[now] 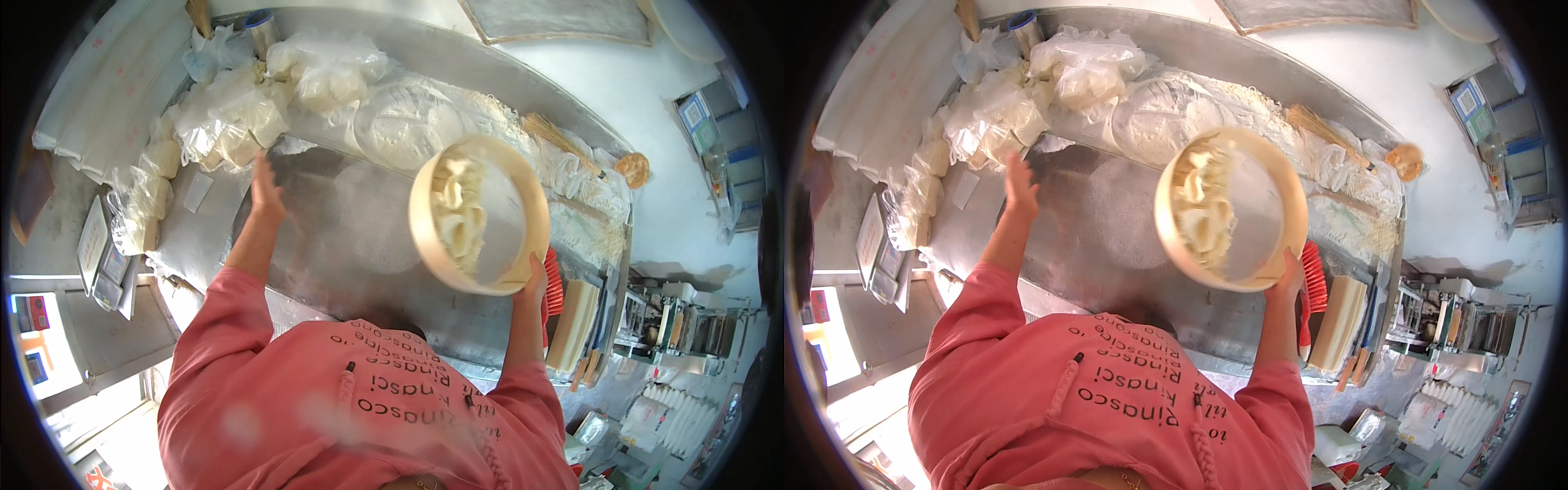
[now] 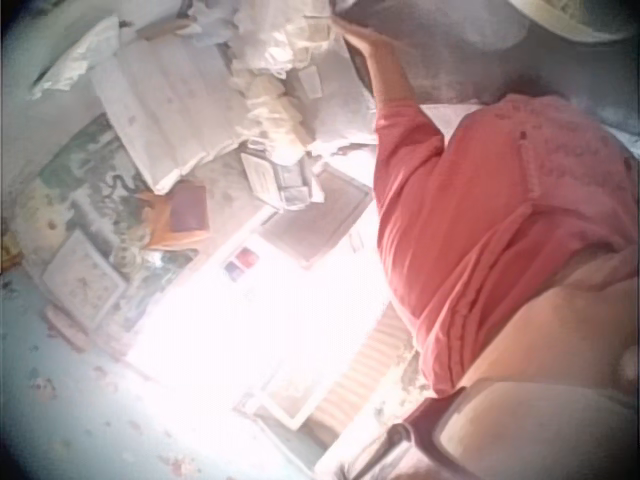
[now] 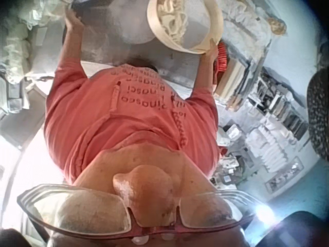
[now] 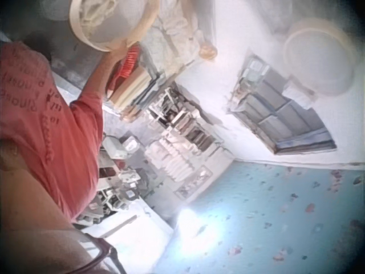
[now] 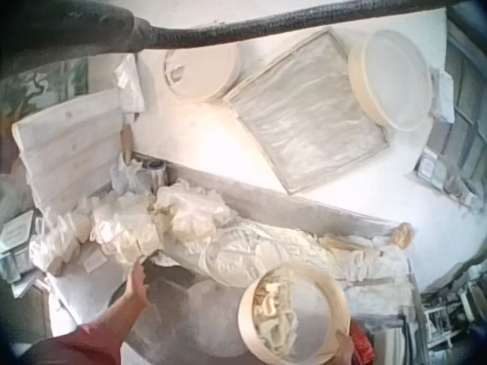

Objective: The person tears thin sheets of dough into smaller pieces and places them into a bowl. They then use a red brush to sweep the work surface. Finally, they fold several rectangular sheets of dough on the counter.

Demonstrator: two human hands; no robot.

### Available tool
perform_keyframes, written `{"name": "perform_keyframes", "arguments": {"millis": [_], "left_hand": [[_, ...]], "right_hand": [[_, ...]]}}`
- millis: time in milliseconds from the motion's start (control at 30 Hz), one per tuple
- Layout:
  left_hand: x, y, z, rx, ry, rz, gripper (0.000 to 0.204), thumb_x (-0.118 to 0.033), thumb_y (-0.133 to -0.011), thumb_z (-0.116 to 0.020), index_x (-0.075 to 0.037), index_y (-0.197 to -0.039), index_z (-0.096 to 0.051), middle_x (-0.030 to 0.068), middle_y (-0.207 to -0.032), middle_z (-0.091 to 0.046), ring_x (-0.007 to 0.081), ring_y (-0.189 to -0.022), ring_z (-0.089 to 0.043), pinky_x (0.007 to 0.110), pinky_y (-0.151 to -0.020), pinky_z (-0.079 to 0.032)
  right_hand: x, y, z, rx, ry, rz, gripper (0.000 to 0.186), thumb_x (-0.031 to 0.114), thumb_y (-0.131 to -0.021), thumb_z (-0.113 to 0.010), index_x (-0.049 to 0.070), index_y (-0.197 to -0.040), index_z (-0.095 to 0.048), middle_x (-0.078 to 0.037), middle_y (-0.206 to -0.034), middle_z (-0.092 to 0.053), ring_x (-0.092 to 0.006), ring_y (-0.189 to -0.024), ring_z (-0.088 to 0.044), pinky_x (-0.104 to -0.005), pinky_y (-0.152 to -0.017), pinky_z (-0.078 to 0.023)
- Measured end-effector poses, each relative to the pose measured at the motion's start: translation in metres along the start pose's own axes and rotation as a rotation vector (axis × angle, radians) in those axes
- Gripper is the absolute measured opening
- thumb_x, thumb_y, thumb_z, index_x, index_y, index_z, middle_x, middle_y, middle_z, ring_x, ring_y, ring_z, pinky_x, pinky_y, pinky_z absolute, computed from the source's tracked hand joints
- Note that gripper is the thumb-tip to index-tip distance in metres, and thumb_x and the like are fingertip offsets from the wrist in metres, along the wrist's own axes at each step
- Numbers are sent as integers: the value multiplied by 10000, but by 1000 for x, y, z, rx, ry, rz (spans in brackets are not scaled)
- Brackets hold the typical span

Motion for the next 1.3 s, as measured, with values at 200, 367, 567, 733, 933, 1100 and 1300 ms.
{"name": "perform_keyframes", "arguments": {"millis": [200, 367, 567, 733, 933, 1100, 1300], "left_hand": [[3, 45, -46, 122, -3, -61, 754, -610, -880, -350, -138, -1441, -179, 97, -1502, -149, 229, -1384, -121, 455, -1085, -91], [-4, 22, -15, -13, -39, -15, 793, -613, -870, -365, -111, -1446, -153, 120, -1500, -137, 233, -1374, -143, 464, -1073, -140], [110, 101, -74, 469, -221, 170, 390, -258, -836, -559, 8, -1114, -493, 152, -1085, -556, 239, -1009, -538, 388, -866, -437], [107, 118, -10, 439, -79, 466, 405, -98, -788, -517, 104, -1132, -440, 214, -1014, -554, 349, -916, -569, 472, -840, -480], [70, 123, 65, 387, 112, 407, 428, -140, -795, -451, 56, -1176, -453, 200, -1089, -559, 372, -1011, -548, 506, -874, -444], [1, 122, 82, 166, 159, 128, 443, -149, -782, -436, 42, -1180, -462, 163, -1118, -564, 312, -1035, -557, 458, -876, -467], [-26, 113, 119, 13, 291, 72, 441, -171, -783, -477, -25, -1199, -461, 141, -1139, -554, 323, -1036, -559, 502, -872, -473]], "right_hand": [[-31, 3, -47, -78, 417, 138, 366, 180, -774, -634, -45, -1053, -559, -105, -791, -598, -204, -638, -591, -335, -564, -504], [0, -21, 47, -77, 155, -12, 356, 182, -804, -619, -45, -1068, -548, -135, -851, -618, -226, -727, -615, -341, -585, -507], [-42, 13, -45, 82, 425, 144, 462, 188, -840, -602, 4, -1249, -490, -101, -1091, -597, -170, -960, -563, -313, -833, -443], [8, 46, 58, -111, 1211, 835, 484, 218, -860, -577, 14, -1277, -437, -192, -1214, -499, -308, -1093, -480, -415, -932, -360], [19, 74, 184, -735, 2006, 473, 386, 260, -809, -621, 34, -1092, -485, -170, -1083, -511, -372, -1063, -446, -502, -889, -353], [16, 49, 151, -613, 1863, 511, 223, 283, -871, -535, 67, -927, -534, -156, -806, -615, -351, -735, -634, -452, -560, -474], [-146, 113, -37, 1006, 1267, -683, 325, 357, -797, -637, 60, -687, -563, -21, -557, -482, -109, -467, -470, -282, -412, -369]]}}
Point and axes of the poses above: each hand's wrist, its own y-axis away from the middle knuckle, its own z-axis out of the back of the hand, x = y × z, the point moved 6 cm from there along -y, towards the middle knuckle
